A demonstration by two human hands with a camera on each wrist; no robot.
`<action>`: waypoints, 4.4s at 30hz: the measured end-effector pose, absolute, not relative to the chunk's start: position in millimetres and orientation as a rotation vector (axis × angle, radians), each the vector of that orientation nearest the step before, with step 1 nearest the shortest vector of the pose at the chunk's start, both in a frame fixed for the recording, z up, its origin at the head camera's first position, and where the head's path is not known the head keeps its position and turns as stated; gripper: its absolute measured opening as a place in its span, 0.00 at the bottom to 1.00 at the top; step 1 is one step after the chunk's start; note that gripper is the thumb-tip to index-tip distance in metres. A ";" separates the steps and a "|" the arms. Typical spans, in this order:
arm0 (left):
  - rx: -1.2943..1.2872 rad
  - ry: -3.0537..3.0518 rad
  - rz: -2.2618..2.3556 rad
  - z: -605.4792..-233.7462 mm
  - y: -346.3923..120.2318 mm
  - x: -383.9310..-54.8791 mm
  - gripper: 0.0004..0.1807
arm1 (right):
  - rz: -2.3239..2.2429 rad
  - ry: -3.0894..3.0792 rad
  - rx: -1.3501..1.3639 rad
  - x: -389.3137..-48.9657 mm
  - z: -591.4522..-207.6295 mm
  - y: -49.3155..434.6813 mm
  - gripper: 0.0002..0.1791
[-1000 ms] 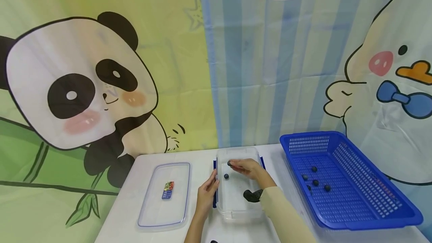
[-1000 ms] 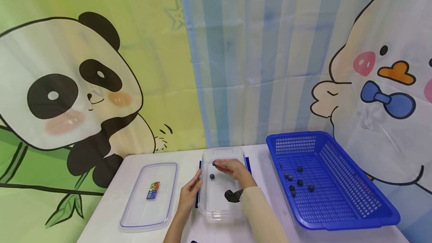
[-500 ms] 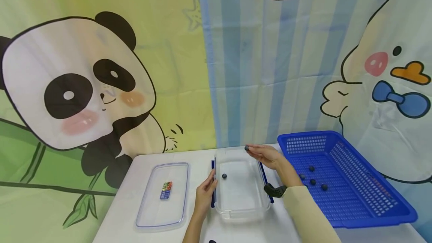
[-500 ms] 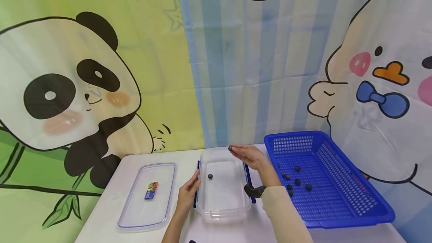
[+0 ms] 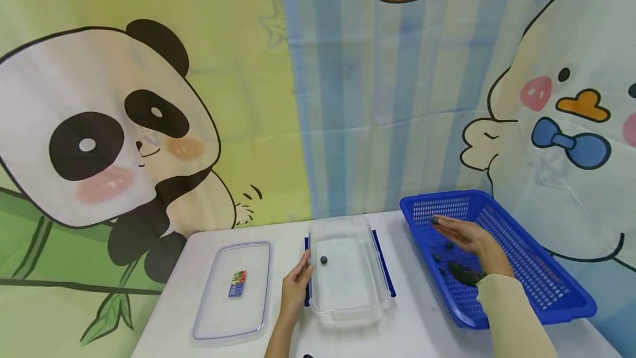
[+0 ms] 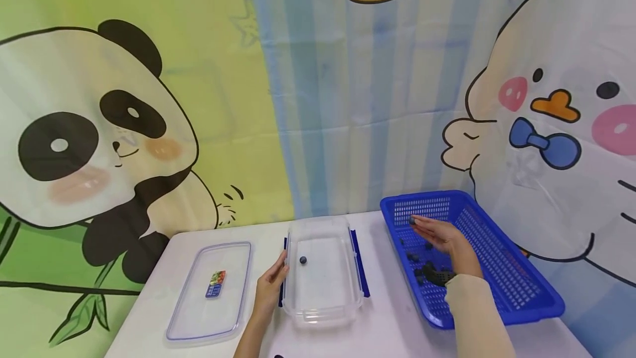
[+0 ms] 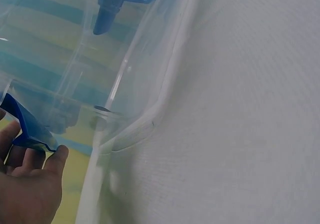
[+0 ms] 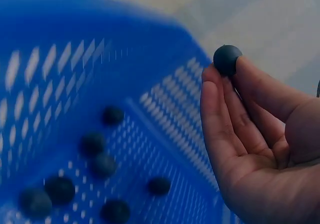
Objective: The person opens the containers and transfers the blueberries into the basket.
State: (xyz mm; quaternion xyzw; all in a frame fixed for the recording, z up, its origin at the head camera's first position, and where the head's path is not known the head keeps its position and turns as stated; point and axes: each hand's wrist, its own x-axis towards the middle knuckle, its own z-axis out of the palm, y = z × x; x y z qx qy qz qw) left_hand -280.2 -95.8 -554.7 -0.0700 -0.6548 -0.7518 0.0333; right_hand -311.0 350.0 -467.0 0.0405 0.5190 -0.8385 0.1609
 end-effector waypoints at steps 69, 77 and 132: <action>-0.219 -2.042 -2.267 -570.9 -95.2 -288.0 0.24 | -1.617 2.080 -0.117 -374.5 -470.8 97.6 0.13; -0.202 -2.037 -2.293 -573.6 -96.3 -289.9 0.23 | -1.644 2.170 0.094 -378.9 -510.3 78.7 0.09; -0.193 -2.057 -2.297 -572.5 -97.8 -283.6 0.28 | -1.318 2.365 -0.154 -368.5 -533.7 74.6 0.09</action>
